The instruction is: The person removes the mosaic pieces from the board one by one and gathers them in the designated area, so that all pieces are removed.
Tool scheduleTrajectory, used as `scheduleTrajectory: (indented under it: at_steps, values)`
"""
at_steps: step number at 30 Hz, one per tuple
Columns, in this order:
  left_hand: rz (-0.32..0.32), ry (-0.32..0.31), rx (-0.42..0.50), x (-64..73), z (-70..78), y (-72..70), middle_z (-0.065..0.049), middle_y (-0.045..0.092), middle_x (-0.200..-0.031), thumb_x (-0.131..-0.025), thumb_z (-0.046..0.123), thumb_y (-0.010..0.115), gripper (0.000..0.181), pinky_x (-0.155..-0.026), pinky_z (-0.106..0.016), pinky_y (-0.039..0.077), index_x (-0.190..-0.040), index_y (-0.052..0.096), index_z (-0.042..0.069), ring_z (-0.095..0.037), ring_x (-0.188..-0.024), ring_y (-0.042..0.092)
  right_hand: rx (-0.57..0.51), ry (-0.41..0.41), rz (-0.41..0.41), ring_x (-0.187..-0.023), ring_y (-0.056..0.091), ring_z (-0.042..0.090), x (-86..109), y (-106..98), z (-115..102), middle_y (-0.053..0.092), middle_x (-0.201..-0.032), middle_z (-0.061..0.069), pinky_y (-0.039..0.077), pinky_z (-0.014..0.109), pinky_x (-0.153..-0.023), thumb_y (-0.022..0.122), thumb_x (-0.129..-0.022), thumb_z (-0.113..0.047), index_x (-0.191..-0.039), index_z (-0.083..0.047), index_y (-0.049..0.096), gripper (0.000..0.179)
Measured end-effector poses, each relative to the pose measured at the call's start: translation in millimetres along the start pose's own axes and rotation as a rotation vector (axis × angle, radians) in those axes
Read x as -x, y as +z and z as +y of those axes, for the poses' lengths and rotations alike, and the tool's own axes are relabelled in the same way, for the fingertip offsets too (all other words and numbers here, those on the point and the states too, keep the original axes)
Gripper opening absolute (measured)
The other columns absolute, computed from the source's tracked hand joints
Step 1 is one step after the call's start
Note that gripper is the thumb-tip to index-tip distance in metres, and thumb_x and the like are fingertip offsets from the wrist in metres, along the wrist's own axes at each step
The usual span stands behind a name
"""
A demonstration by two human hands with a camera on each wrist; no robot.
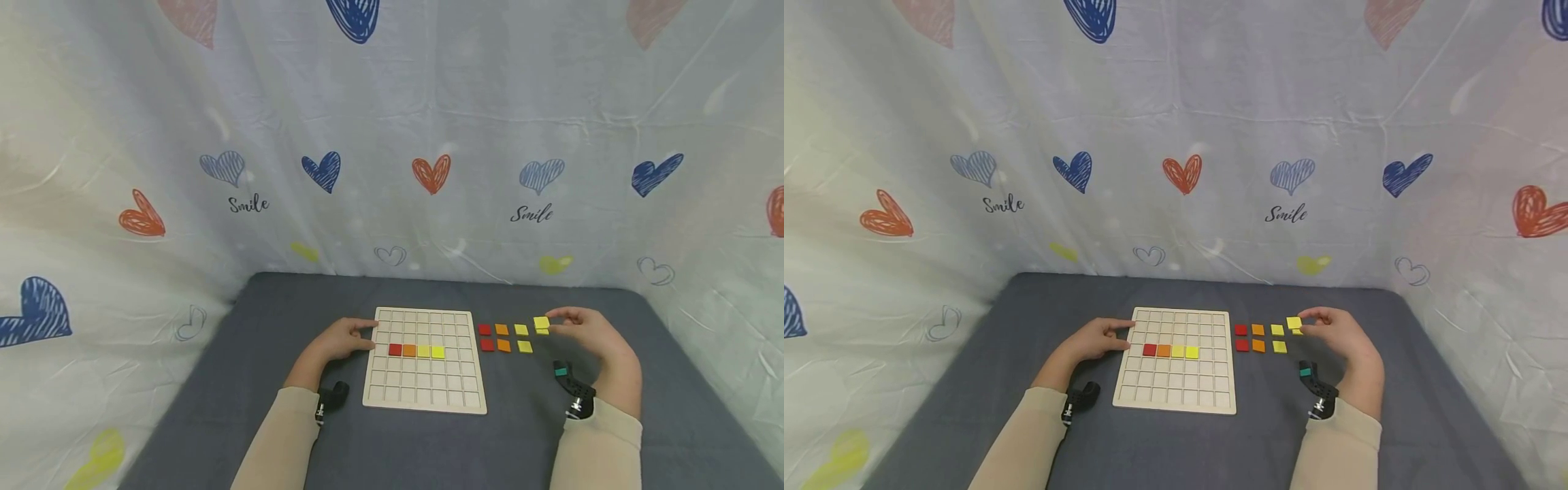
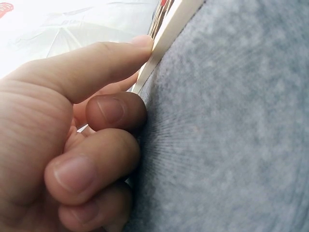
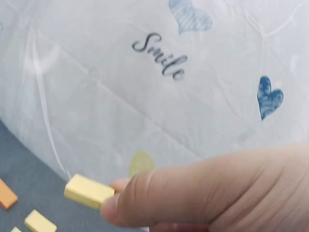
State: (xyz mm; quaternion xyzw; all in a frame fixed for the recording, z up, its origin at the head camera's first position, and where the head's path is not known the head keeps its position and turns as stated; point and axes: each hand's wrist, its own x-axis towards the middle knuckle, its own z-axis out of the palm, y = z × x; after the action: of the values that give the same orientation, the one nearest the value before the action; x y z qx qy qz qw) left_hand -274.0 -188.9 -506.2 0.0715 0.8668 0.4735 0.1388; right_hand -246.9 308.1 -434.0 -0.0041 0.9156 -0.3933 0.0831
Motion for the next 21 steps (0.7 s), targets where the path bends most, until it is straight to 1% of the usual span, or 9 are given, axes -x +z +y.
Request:
scheduleTrajectory:
  at_steps: [1,3,4,6,7,10,13,18,21]
  values:
    - [0.0,-0.001,-0.001,-0.3,-0.4,0.0,0.004,0.033,-0.053,-0.088,0.016,0.083,0.056,-0.044,-0.028,0.029,-0.141,0.066,0.016,-0.01,-0.042,0.026,-0.004,0.015,-0.008,-0.092,0.046,0.032,-0.3,0.1,4.2,0.047,-0.091,0.012,0.039,0.051,-0.082,0.064,-0.102,-0.023,-0.138,0.004,0.057,0.046]
    - [0.001,0.0,-0.006,-0.9,-1.5,-0.2,0.004,0.033,-0.053,-0.088,0.016,0.083,0.056,-0.044,-0.028,0.029,-0.141,0.066,0.017,-0.01,-0.043,0.026,-0.008,0.045,-0.021,-0.102,0.049,0.041,-2.7,1.1,12.3,0.053,-0.104,0.024,0.04,0.059,-0.088,0.065,-0.101,-0.022,-0.138,0.007,0.057,0.047]
    - [0.003,0.0,-0.009,-1.4,-2.2,-0.3,0.004,0.033,-0.053,-0.088,0.016,0.083,0.056,-0.044,-0.028,0.029,-0.141,0.066,0.017,-0.01,-0.043,0.026,-0.011,0.06,-0.031,-0.109,0.049,0.047,-4.3,1.9,16.6,0.053,-0.115,0.031,0.039,0.064,-0.093,0.065,-0.101,-0.022,-0.138,0.007,0.056,0.048]
    - [0.006,0.002,-0.012,-1.6,-3.2,-0.6,0.004,0.033,-0.053,-0.088,0.016,0.083,0.056,-0.044,-0.028,0.029,-0.141,0.066,0.017,-0.01,-0.043,0.026,-0.015,0.092,-0.049,-0.126,0.041,0.056,-7.8,4.1,25.2,0.044,-0.139,0.038,0.032,0.072,-0.1,0.066,-0.099,-0.021,-0.136,0.008,0.057,0.048]
    - [0.004,0.002,-0.011,-1.5,-3.4,-0.6,0.004,0.033,-0.053,-0.087,0.016,0.083,0.056,-0.044,-0.028,0.029,-0.141,0.066,0.017,-0.011,-0.043,0.026,-0.007,0.101,-0.057,-0.131,0.037,0.058,-9.4,5.1,28.8,0.04,-0.145,0.039,0.03,0.073,-0.102,0.067,-0.099,-0.021,-0.135,0.009,0.058,0.048]
    - [0.0,0.005,-0.005,-1.6,-3.7,-0.7,0.004,0.033,-0.052,-0.088,0.017,0.083,0.056,-0.044,-0.028,0.029,-0.141,0.066,0.017,-0.01,-0.043,0.026,0.004,0.111,-0.079,-0.13,0.041,0.058,-12.7,8.8,37.0,0.045,-0.142,0.038,0.032,0.072,-0.102,0.069,-0.097,-0.018,-0.129,0.009,0.062,0.043]
    - [-0.009,0.007,0.006,-1.2,-3.0,-0.9,0.004,0.033,-0.052,-0.088,0.016,0.083,0.057,-0.044,-0.028,0.029,-0.141,0.065,0.016,-0.01,-0.043,0.025,0.01,0.117,-0.082,-0.121,0.05,0.052,-14.2,11.7,40.4,0.053,-0.134,0.035,0.038,0.067,-0.098,0.069,-0.096,-0.017,-0.124,0.008,0.066,0.037]
    - [-0.016,0.008,0.011,-1.4,-2.5,-0.6,0.005,0.033,-0.052,-0.088,0.016,0.082,0.057,-0.044,-0.028,0.029,-0.142,0.065,0.016,-0.01,-0.043,0.025,0.014,0.149,-0.055,-0.109,0.055,0.041,-16.0,14.9,42.6,0.057,-0.127,0.031,0.043,0.058,-0.09,0.07,-0.095,-0.015,-0.121,0.006,0.067,0.034]
    - [-0.014,0.006,0.012,-1.8,-2.7,-0.2,0.004,0.033,-0.052,-0.089,0.016,0.082,0.056,-0.044,-0.028,0.029,-0.142,0.065,0.017,-0.01,-0.042,0.025,0.021,0.159,-0.043,-0.102,0.057,0.038,-17.6,15.8,44.6,0.059,-0.123,0.029,0.046,0.053,-0.085,0.07,-0.093,-0.014,-0.12,0.005,0.066,0.033]
